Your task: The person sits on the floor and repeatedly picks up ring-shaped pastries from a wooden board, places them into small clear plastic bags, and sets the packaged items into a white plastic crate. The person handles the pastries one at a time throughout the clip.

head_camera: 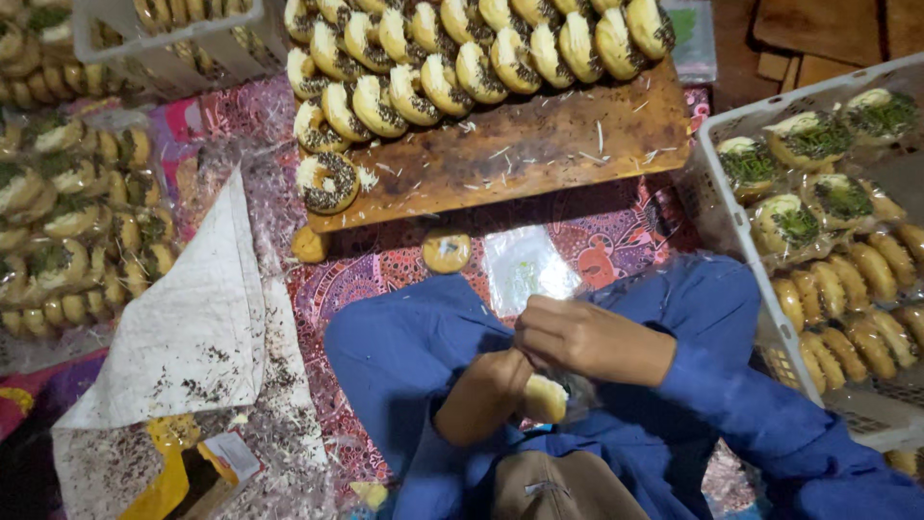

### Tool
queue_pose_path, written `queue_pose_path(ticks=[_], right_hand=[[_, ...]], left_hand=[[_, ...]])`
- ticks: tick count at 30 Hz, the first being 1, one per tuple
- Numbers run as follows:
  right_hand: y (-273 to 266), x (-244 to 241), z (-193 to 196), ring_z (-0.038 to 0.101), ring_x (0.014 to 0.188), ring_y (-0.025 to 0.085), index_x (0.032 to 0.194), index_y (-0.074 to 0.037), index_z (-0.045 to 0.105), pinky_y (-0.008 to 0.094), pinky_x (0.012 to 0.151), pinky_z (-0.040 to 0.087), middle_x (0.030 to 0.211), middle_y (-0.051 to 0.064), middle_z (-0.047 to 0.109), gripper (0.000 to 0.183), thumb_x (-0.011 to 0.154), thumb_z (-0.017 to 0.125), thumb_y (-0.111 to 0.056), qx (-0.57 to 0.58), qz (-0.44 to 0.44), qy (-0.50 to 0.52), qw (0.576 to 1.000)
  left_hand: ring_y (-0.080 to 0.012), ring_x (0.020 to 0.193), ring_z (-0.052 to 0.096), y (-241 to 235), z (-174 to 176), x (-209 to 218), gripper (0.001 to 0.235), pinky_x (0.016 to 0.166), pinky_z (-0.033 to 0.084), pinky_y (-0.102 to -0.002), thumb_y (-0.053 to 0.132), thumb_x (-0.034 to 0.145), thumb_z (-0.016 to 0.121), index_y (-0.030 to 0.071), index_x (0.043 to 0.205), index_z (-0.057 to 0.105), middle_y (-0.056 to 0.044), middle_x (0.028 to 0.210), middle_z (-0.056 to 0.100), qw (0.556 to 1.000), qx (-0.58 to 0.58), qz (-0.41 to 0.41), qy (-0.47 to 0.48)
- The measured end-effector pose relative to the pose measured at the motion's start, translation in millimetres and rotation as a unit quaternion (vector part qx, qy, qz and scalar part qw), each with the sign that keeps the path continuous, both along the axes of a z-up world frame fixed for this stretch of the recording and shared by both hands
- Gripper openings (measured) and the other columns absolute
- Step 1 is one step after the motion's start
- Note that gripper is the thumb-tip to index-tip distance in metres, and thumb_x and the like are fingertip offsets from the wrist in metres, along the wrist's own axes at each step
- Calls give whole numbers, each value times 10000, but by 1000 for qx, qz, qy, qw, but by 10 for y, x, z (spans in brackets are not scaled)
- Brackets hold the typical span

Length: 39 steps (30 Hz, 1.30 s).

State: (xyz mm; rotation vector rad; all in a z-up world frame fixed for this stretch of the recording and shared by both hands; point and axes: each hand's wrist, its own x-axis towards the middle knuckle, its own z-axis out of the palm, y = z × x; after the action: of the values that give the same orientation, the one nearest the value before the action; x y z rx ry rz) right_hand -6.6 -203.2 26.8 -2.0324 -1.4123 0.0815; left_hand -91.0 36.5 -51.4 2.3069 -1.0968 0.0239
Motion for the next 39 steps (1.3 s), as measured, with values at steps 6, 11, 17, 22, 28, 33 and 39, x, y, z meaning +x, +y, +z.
queue_pose_path(ticks=[6, 11, 17, 22, 28, 33, 39], right_hand=[[-497, 653, -609, 622, 980, 425, 1219, 64, 559, 497, 815, 518, 1049, 276, 641, 515, 868, 715, -279, -226, -539, -66, 809], [442, -108, -403, 610, 1189, 445, 1536, 100, 392, 494, 1008, 480, 1352, 299, 589, 898, 787, 707, -283, -286, -347, 22, 893], [1057, -411, -373, 752, 1044, 204, 1279, -70, 655, 279, 926, 589, 1128, 95, 740, 558, 740, 800, -70, 215, -338, 114, 909], [915, -363, -621, 559, 808, 71, 1066, -54, 626, 235, 689, 481, 834, 8, 616, 418, 751, 886, -143, 219, -241, 401, 856], [1204, -392, -948, 468, 696, 50, 855, -41, 660, 243, 612, 383, 729, -36, 521, 269, 1063, 647, -212, 239, -372, 416, 795], [1496, 11, -1153, 492, 652, 52, 881, -19, 748, 239, 577, 356, 759, -31, 670, 174, 957, 711, -171, 303, -476, 414, 714], [1720, -351, -1719, 577, 694, 39, 834, -16, 742, 221, 633, 441, 757, -38, 687, 120, 896, 743, -118, 313, -451, 537, 641]], left_hand=[[-319, 1175, 530, 524, -92, -96, 370, 921, 499, -415, 281, 1057, 407, 2, 1285, 494, -157, 1285, 486, 910, -164, 352, 147], [-343, 1562, 258, -77, 310, -51, 734, 1153, 415, -415, 472, 1076, 317, -12, 1620, 225, -190, 1733, 144, 708, -475, 492, 177], [-363, 1464, 431, -219, 628, -15, 848, 1204, 365, -420, 589, 1101, 377, -92, 1593, 262, -237, 1637, 366, 767, -358, 532, 23], [-225, 1085, 688, 508, 555, 154, 451, 998, 515, -332, 329, 1063, 423, -22, 1290, 592, -159, 1158, 733, 733, -452, 354, 365], [-173, 753, 723, 498, 643, 252, 391, 719, 566, -316, 283, 1065, 482, -8, 895, 679, -91, 802, 756, 779, -327, 457, 278], [-207, 768, 722, 685, 342, 502, 202, 722, 563, -336, 185, 1003, 614, 17, 958, 717, -107, 842, 776, 724, -411, 531, 159], [-319, 743, 642, 924, -324, 82, 181, 716, 522, -419, 181, 895, 759, 45, 835, 655, -127, 807, 663, 776, -92, 612, -122]])
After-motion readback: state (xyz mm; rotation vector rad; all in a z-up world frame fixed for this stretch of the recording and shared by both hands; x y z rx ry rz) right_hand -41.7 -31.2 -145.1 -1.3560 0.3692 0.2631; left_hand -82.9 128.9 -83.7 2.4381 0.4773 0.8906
